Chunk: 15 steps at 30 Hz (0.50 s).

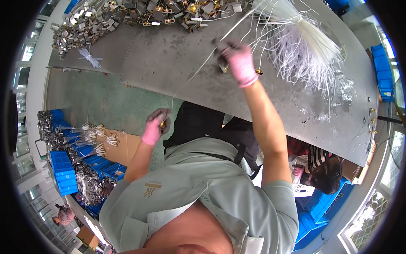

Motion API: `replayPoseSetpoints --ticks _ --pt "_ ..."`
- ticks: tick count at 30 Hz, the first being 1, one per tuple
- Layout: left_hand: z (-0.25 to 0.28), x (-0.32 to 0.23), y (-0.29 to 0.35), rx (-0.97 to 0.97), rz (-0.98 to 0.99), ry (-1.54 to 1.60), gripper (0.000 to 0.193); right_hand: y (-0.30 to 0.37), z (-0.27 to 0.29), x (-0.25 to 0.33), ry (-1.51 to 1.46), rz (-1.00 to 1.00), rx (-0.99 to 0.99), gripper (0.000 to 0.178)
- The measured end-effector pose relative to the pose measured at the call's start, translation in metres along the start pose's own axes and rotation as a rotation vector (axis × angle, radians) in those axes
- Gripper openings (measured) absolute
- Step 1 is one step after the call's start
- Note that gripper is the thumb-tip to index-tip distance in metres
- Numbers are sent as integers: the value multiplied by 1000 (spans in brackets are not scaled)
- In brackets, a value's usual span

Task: The person assembles small electronic components onto wire bundles by hand at a production workbench.

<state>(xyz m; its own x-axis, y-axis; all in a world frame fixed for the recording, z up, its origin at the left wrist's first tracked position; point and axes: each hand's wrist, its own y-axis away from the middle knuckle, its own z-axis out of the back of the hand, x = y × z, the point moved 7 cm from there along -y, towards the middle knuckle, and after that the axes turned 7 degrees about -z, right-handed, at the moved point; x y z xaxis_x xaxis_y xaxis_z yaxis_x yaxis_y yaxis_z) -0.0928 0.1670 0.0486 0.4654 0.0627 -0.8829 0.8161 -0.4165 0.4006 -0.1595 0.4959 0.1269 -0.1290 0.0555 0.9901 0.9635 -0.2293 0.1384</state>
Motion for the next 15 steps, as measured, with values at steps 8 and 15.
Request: replayPoseSetpoints --ticks 8,15 --pt "-74 -37 -63 65 -34 236 35 54 -78 -15 -111 -239 141 23" --pt "-127 -74 -139 91 -396 -148 48 -17 41 1 718 48 -230 42"
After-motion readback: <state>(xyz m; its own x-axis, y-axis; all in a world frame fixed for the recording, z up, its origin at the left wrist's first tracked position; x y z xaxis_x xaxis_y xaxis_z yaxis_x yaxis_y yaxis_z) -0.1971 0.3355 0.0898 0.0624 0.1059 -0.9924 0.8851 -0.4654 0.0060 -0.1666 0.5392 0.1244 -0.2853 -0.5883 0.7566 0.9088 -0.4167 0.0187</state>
